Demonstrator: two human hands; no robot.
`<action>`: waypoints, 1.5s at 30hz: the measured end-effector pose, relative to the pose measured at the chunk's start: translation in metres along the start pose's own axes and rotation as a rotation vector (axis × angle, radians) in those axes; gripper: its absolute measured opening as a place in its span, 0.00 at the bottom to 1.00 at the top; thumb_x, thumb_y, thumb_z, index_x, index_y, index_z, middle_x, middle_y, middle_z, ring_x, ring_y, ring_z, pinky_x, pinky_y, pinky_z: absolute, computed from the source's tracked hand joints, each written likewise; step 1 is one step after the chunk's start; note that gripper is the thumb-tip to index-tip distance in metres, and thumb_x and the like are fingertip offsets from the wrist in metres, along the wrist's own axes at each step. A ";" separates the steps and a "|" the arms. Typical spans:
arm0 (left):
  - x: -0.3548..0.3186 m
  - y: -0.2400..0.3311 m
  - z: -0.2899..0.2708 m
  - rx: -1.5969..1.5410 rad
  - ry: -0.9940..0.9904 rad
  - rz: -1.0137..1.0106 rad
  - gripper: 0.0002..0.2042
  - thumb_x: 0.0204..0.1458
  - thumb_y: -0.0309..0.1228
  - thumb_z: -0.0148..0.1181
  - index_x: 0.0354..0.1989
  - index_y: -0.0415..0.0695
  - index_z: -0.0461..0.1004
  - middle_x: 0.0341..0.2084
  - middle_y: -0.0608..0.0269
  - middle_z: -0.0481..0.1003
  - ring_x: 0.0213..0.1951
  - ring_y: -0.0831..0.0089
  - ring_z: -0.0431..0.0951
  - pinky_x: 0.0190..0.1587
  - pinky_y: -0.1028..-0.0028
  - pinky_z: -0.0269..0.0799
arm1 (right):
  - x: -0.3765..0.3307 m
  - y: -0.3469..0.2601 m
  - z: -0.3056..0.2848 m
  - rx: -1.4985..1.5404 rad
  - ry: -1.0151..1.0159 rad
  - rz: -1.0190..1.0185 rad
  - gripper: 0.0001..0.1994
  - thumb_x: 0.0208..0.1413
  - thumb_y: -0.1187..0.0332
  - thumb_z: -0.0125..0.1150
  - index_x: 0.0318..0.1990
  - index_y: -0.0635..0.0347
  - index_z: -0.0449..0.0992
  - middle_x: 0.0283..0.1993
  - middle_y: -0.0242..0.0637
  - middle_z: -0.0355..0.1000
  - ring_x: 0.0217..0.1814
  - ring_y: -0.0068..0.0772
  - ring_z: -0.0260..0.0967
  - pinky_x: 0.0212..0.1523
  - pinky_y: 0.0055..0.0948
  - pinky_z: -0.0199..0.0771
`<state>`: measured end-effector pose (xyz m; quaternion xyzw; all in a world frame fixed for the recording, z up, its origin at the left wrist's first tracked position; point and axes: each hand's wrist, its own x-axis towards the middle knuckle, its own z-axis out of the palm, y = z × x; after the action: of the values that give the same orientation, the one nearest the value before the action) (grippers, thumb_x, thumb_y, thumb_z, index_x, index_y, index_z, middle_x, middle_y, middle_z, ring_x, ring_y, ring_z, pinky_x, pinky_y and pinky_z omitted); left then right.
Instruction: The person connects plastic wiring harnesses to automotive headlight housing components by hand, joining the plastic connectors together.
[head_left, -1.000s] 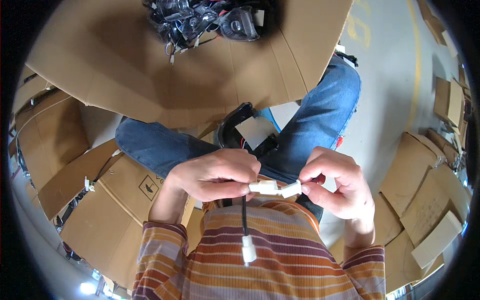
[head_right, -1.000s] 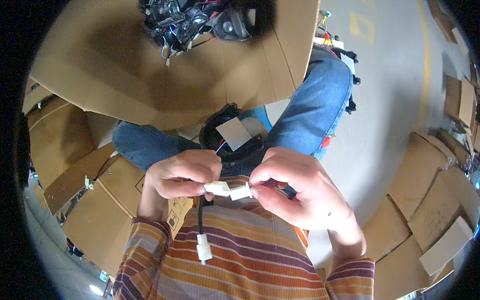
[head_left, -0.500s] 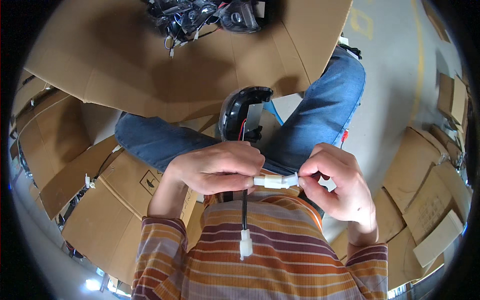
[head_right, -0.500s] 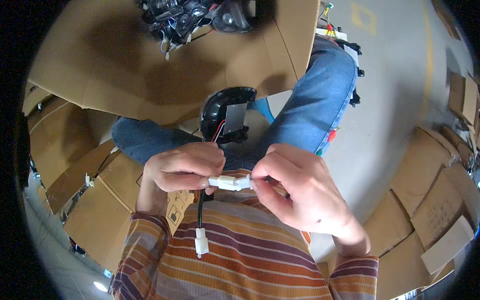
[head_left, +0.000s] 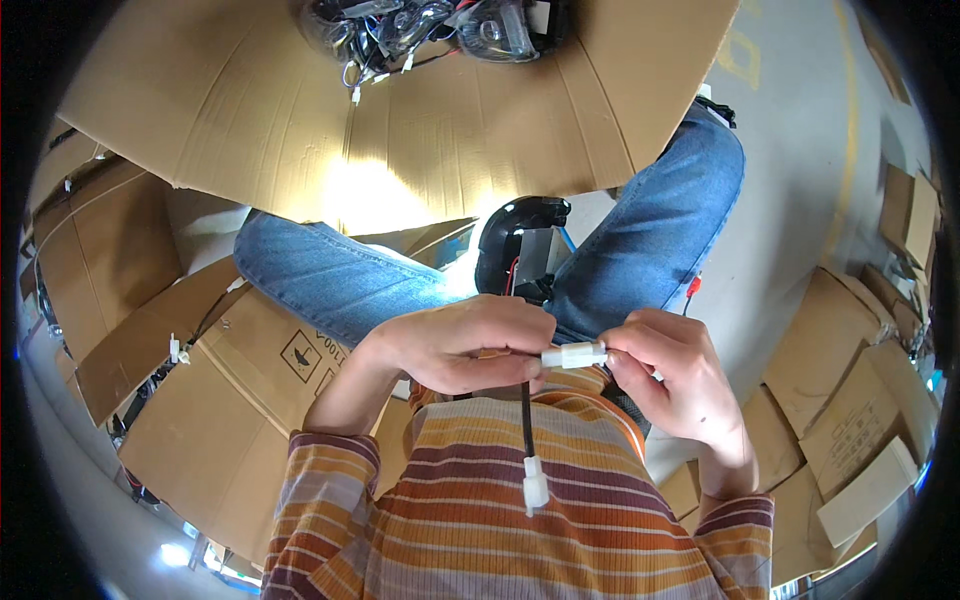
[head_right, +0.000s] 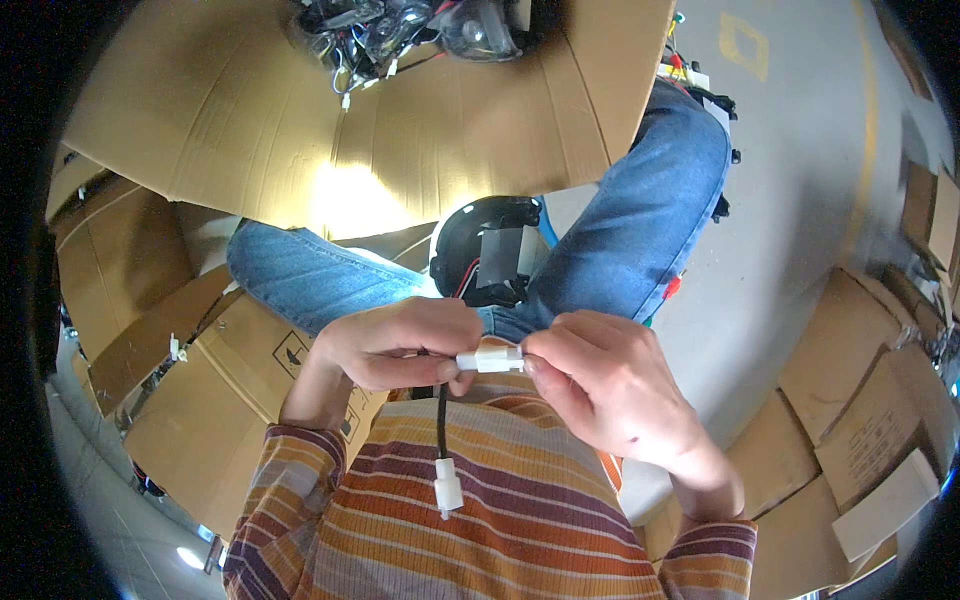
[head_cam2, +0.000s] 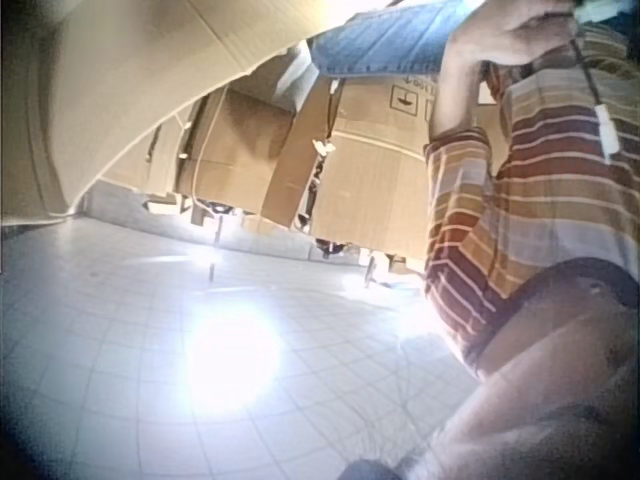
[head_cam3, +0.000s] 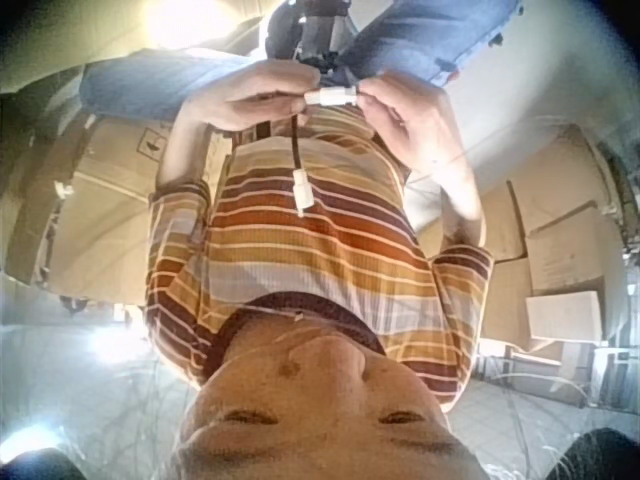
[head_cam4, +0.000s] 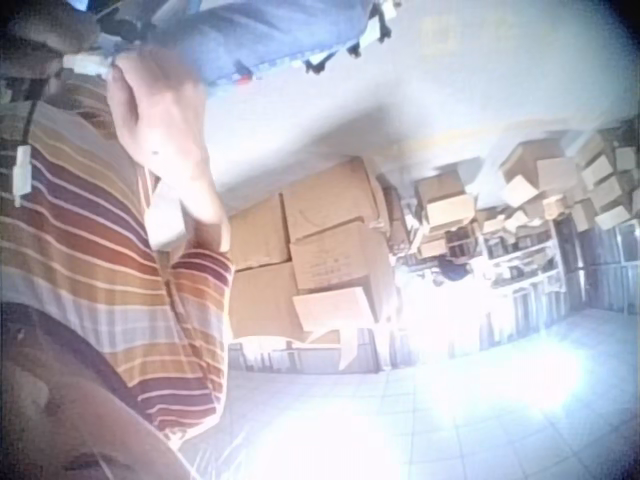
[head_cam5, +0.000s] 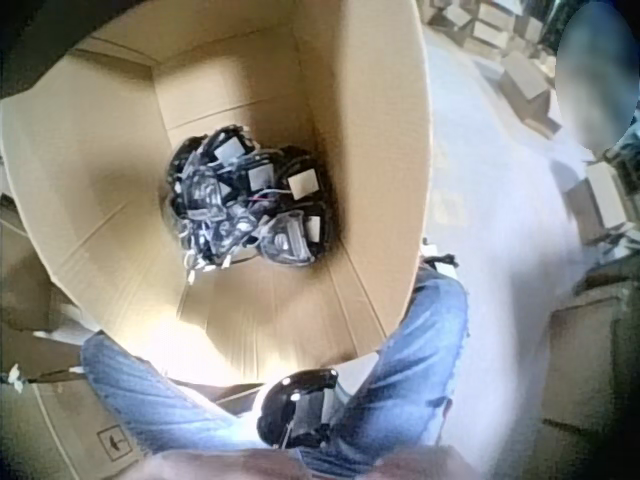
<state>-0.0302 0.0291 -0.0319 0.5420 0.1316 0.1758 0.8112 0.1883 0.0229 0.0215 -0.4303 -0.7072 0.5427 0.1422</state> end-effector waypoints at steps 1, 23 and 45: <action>0.000 0.001 0.001 0.031 0.019 -0.016 0.06 0.47 0.25 0.48 0.26 0.35 0.69 0.23 0.58 0.68 0.26 0.65 0.65 0.29 0.71 0.57 | -0.002 0.001 -0.005 -0.002 -0.001 -0.002 0.05 0.38 0.80 0.54 0.24 0.64 0.66 0.19 0.36 0.61 0.17 0.34 0.58 0.17 0.27 0.57; -0.008 -0.014 0.003 -0.317 0.351 0.179 0.04 0.43 0.24 0.55 0.28 0.39 0.72 0.25 0.64 0.70 0.28 0.77 0.65 0.31 0.78 0.59 | -0.017 -0.004 -0.024 0.230 -0.004 -0.135 0.04 0.36 0.78 0.56 0.24 0.63 0.69 0.19 0.36 0.63 0.20 0.32 0.60 0.18 0.28 0.58; -0.002 0.004 0.014 0.156 0.354 0.082 0.02 0.41 0.25 0.56 0.22 0.42 0.71 0.19 0.66 0.70 0.24 0.70 0.67 0.37 0.70 0.55 | -0.017 -0.011 -0.019 -0.069 0.081 -0.062 0.07 0.31 0.80 0.56 0.20 0.60 0.66 0.17 0.33 0.59 0.18 0.33 0.56 0.17 0.29 0.55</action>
<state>-0.0269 0.0186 -0.0227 0.5686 0.2632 0.2904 0.7233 0.2064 0.0217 0.0432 -0.4347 -0.7320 0.4954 0.1726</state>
